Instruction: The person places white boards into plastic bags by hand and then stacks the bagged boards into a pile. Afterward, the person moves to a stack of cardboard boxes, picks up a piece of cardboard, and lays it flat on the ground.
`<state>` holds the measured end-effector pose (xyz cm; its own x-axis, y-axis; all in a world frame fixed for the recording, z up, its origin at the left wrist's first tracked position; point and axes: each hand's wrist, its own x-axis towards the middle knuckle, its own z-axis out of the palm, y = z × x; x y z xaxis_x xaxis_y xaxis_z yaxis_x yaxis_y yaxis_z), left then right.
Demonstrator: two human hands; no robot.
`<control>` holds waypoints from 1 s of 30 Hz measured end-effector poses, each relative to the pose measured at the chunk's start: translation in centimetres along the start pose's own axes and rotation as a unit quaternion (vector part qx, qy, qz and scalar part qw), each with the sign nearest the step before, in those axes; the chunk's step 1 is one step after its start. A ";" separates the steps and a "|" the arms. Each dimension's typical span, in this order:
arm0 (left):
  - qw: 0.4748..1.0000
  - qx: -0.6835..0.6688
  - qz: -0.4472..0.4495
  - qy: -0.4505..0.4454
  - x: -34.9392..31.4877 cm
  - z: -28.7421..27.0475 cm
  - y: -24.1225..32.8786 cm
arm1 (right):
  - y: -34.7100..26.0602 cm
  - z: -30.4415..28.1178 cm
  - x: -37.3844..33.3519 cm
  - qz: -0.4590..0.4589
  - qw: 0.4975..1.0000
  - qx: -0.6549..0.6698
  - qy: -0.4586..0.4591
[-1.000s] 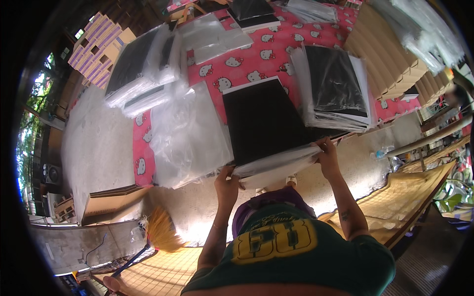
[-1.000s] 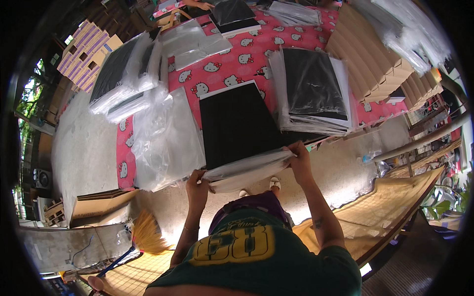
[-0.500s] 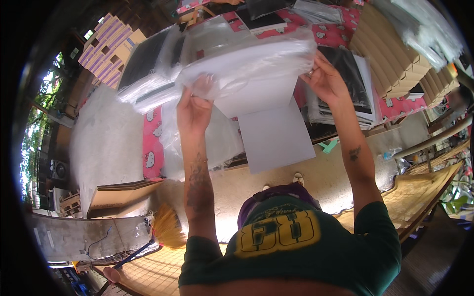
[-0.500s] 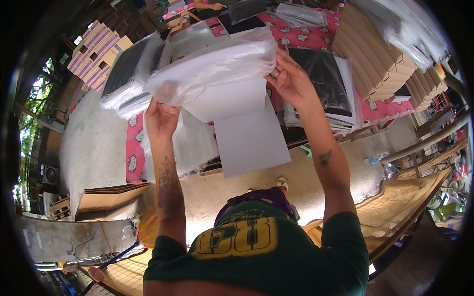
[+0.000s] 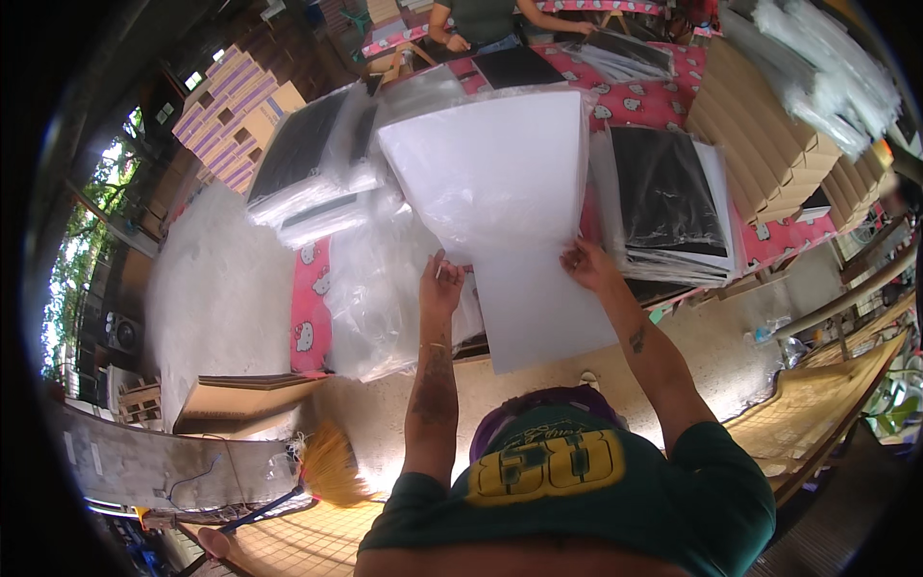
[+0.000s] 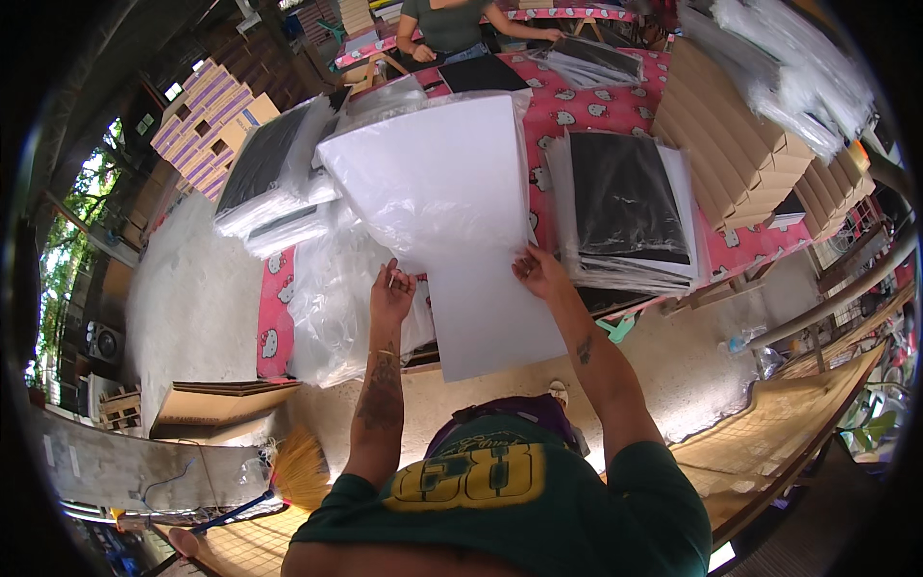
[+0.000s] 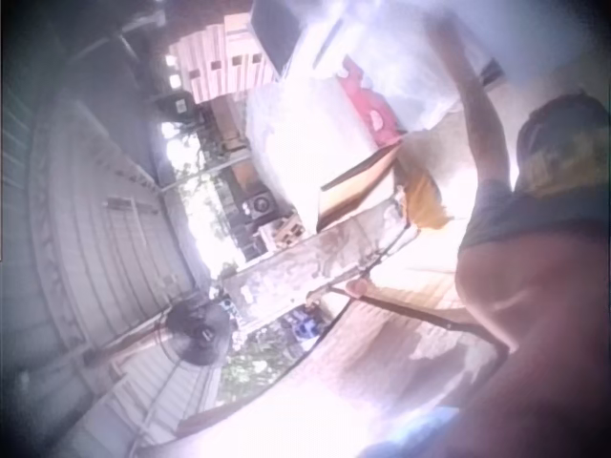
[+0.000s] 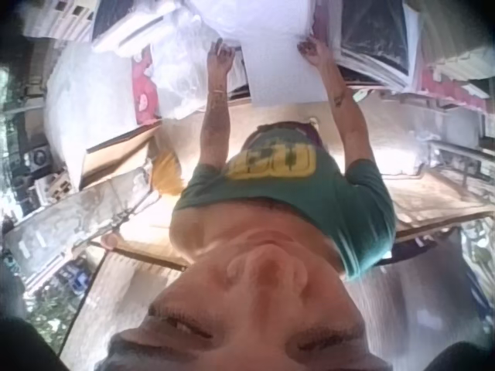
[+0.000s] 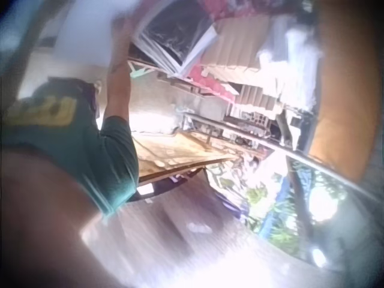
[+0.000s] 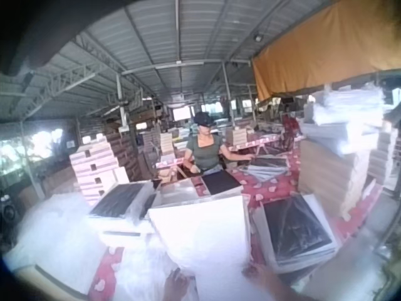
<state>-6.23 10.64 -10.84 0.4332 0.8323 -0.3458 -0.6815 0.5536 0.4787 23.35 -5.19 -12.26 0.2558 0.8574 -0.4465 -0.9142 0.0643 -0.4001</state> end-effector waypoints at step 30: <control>0.807 0.517 0.268 0.093 -0.2 4.9 0.5 | 0.7 -0.5 1.1 -0.072 0.995 -0.056 0.040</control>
<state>-3.78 10.92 -6.56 0.0775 0.9949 0.0651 0.1578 -0.0767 0.9845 23.18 -4.49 -13.43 0.4106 0.7997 -0.4381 -0.8260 0.1228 -0.5501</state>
